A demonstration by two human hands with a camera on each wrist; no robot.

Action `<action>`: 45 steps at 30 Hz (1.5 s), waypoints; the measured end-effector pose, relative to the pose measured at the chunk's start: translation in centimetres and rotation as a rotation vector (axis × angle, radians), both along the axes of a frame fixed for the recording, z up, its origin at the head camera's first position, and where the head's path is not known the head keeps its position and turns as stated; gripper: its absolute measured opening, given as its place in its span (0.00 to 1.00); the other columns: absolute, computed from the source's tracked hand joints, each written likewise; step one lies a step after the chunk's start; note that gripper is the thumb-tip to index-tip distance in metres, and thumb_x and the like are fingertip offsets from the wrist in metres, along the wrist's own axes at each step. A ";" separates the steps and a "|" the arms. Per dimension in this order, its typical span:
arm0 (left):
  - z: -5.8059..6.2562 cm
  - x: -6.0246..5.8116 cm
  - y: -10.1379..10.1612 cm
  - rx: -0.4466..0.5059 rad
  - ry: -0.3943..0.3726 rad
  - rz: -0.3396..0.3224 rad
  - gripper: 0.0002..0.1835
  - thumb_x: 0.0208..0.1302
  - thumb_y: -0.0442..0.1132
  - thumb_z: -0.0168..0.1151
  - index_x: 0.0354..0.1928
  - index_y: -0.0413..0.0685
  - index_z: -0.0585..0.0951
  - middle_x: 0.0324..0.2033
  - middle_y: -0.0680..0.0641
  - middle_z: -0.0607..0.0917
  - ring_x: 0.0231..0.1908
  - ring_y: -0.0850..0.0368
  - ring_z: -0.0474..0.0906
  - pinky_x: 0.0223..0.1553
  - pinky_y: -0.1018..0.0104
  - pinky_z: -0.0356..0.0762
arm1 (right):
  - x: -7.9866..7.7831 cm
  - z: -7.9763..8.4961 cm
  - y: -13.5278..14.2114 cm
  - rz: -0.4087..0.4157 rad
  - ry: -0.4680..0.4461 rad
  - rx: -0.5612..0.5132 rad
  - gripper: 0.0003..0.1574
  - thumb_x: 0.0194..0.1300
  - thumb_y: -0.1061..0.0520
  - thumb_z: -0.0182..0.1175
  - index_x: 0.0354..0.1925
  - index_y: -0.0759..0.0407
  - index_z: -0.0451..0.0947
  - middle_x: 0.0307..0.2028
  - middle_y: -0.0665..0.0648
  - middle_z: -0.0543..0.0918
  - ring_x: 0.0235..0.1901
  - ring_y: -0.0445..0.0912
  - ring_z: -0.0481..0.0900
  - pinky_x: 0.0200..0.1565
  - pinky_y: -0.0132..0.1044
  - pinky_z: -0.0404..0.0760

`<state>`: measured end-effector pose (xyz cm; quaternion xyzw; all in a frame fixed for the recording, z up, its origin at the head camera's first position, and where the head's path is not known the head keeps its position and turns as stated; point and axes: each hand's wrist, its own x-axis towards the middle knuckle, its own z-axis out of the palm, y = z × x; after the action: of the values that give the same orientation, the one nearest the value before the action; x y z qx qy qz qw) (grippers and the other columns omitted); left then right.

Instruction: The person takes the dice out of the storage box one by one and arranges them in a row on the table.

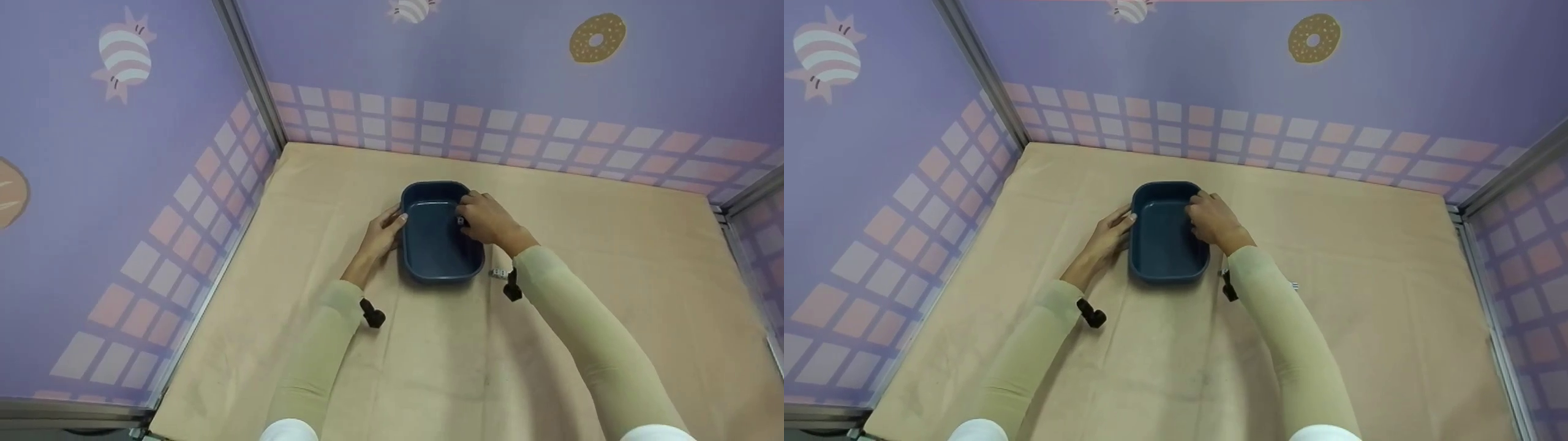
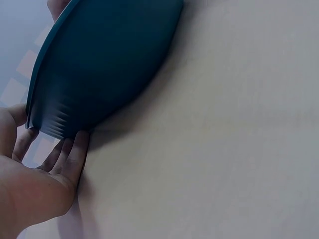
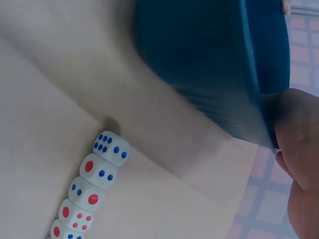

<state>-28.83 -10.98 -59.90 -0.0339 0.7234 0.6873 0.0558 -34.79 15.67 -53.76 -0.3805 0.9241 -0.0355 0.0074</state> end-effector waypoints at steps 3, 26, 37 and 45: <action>0.1 -0.1 0.0 0.014 0.002 -0.006 0.30 0.81 0.49 0.60 0.80 0.55 0.70 0.74 0.43 0.74 0.69 0.43 0.76 0.63 0.49 0.80 | -0.2 0.0 0.1 0.004 0.009 0.027 0.15 0.64 0.58 0.75 0.45 0.66 0.86 0.46 0.63 0.83 0.53 0.61 0.77 0.62 0.60 0.75; 0.2 0.0 -0.4 0.060 -0.022 -0.017 0.31 0.81 0.51 0.60 0.80 0.58 0.68 0.75 0.46 0.72 0.70 0.45 0.75 0.62 0.53 0.82 | -0.7 -0.3 -1.2 -0.053 -0.018 0.104 0.05 0.71 0.59 0.68 0.40 0.60 0.87 0.46 0.61 0.88 0.59 0.61 0.75 0.66 0.62 0.70; -0.3 0.1 -0.4 0.066 0.003 -0.005 0.30 0.81 0.49 0.61 0.79 0.54 0.70 0.73 0.44 0.75 0.68 0.44 0.77 0.61 0.51 0.82 | -0.7 -0.6 -1.7 -0.074 -0.073 0.111 0.05 0.69 0.57 0.72 0.41 0.58 0.89 0.42 0.57 0.90 0.56 0.61 0.75 0.65 0.64 0.69; -0.2 -0.1 -0.2 0.030 0.015 -0.005 0.30 0.81 0.49 0.60 0.79 0.52 0.71 0.72 0.42 0.76 0.70 0.45 0.75 0.66 0.51 0.78 | -0.5 -1.0 -0.6 -0.055 -0.065 -0.019 0.04 0.71 0.58 0.70 0.42 0.58 0.88 0.43 0.57 0.89 0.52 0.60 0.77 0.65 0.66 0.69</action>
<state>-28.91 -11.19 -60.12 -0.0260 0.7135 0.6981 0.0526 -35.33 15.03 -54.76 -0.3539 0.9330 -0.0569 0.0326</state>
